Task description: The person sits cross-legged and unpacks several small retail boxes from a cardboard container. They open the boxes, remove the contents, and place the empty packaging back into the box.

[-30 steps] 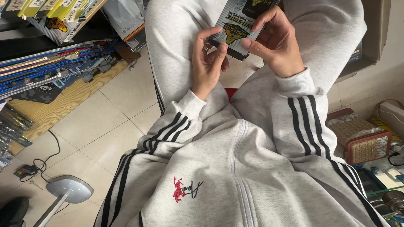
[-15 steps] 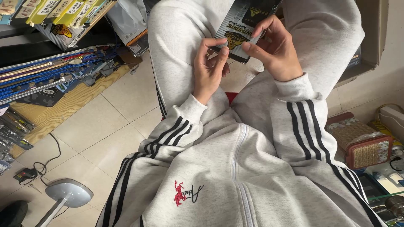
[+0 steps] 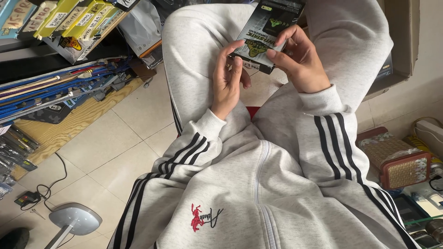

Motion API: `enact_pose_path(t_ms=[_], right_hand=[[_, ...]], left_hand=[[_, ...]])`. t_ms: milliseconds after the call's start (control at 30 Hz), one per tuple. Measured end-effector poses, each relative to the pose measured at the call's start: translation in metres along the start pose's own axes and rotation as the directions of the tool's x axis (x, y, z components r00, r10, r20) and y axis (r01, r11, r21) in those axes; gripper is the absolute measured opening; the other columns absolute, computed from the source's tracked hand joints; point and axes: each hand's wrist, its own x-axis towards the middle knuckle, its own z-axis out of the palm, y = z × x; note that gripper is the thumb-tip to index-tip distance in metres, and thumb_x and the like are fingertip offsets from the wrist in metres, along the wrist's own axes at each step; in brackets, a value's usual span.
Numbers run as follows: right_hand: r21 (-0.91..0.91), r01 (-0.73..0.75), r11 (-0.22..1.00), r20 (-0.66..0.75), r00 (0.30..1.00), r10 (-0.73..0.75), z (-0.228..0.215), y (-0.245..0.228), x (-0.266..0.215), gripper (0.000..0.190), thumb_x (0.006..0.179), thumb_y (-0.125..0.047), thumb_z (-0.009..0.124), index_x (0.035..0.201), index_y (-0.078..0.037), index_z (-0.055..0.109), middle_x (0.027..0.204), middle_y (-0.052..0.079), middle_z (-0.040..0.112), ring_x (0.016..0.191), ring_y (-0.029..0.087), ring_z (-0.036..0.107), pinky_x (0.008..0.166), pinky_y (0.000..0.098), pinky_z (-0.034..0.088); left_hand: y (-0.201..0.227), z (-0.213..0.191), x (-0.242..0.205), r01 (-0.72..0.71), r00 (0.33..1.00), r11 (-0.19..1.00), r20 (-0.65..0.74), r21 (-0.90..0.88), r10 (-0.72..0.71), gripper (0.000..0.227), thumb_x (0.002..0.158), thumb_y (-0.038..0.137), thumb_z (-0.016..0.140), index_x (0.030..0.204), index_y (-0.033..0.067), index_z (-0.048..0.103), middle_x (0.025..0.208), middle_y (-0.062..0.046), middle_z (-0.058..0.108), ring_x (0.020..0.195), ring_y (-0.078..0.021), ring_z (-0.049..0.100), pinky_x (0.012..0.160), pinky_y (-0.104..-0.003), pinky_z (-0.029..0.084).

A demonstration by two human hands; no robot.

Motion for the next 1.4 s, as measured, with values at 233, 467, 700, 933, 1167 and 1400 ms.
enact_pose_path(t_ms=[233, 467, 700, 933, 1167, 1400], right_hand=[[-0.042, -0.041, 0.998, 0.026, 0.999, 0.042, -0.004, 0.003, -0.001, 0.028, 0.097, -0.003, 0.071, 0.100, -0.019, 0.048, 0.100, -0.003, 0.057, 0.093, 0.010, 0.061, 0.080, 0.0232, 0.053], [0.146, 0.003, 0.989, 0.049, 0.999, -0.010, -0.008, 0.007, 0.001, 0.026, 0.099, 0.002, 0.066, 0.102, -0.019, 0.051, 0.086, -0.005, 0.049, 0.077, 0.006, 0.049, 0.072, 0.0194, 0.047], [-0.058, 0.030, 0.998, -0.073, 0.997, -0.034, 0.003, -0.005, 0.003, 0.029, 0.089, -0.004, 0.081, 0.106, -0.008, 0.058, 0.085, 0.001, 0.050, 0.081, 0.009, 0.058, 0.074, 0.0225, 0.055], [-0.047, 0.032, 0.998, 0.016, 0.999, -0.031, 0.007, -0.008, 0.003, 0.034, 0.088, 0.000, 0.079, 0.114, -0.007, 0.058, 0.094, 0.004, 0.057, 0.085, 0.012, 0.065, 0.079, 0.0298, 0.060], [-0.064, 0.125, 0.990, -0.013, 0.992, -0.126, 0.023, -0.031, -0.005, 0.091, 0.101, 0.002, 0.069, 0.166, -0.028, 0.013, 0.123, 0.010, 0.057, 0.105, 0.016, 0.060, 0.098, 0.0373, 0.060], [0.027, 0.103, 0.994, -0.292, 0.952, -0.090, 0.004, -0.003, 0.004, 0.062, 0.114, -0.024, 0.052, 0.166, -0.029, 0.018, 0.110, 0.013, 0.065, 0.088, 0.020, 0.072, 0.091, 0.0378, 0.064]], left_hand=[[0.000, 0.000, 0.003, 0.024, 0.997, 0.999, -0.079, -0.032, -0.026, 0.038, 0.106, 0.036, 0.061, 0.134, 0.0124, 0.053, 0.086, -0.002, 0.058, 0.050, -0.0127, 0.055, 0.045, -0.023, 0.048], [0.005, 0.001, 0.003, 0.029, 0.999, 0.998, -0.037, 0.052, -0.027, 0.039, 0.110, 0.037, 0.051, 0.139, 0.0113, 0.050, 0.091, -0.004, 0.061, 0.050, -0.0138, 0.060, 0.046, -0.023, 0.050], [-0.004, 0.000, 0.006, -0.014, 0.997, 0.998, -0.072, 0.055, 0.018, 0.018, 0.110, 0.023, 0.049, 0.121, 0.0078, 0.049, 0.075, -0.003, 0.056, 0.054, -0.0136, 0.066, 0.047, -0.024, 0.051], [0.017, 0.008, 0.009, 0.200, 0.976, 0.967, -0.049, -0.159, -0.210, 0.057, 0.108, 0.042, 0.051, 0.146, 0.0031, 0.035, 0.070, -0.007, 0.064, 0.061, -0.0169, 0.070, 0.055, -0.025, 0.056], [0.008, 0.005, 0.006, 0.140, 0.985, 0.973, -0.079, -0.186, -0.157, 0.049, 0.105, 0.029, 0.059, 0.139, -0.0027, 0.042, 0.080, -0.007, 0.056, 0.060, -0.0245, 0.073, 0.052, -0.031, 0.063], [0.004, -0.015, -0.017, 0.019, 0.984, 0.974, -0.166, -0.225, -0.057, 0.043, 0.102, 0.023, 0.060, 0.136, -0.0024, 0.048, 0.097, -0.020, 0.065, 0.062, -0.0256, 0.071, 0.048, -0.033, 0.060]])
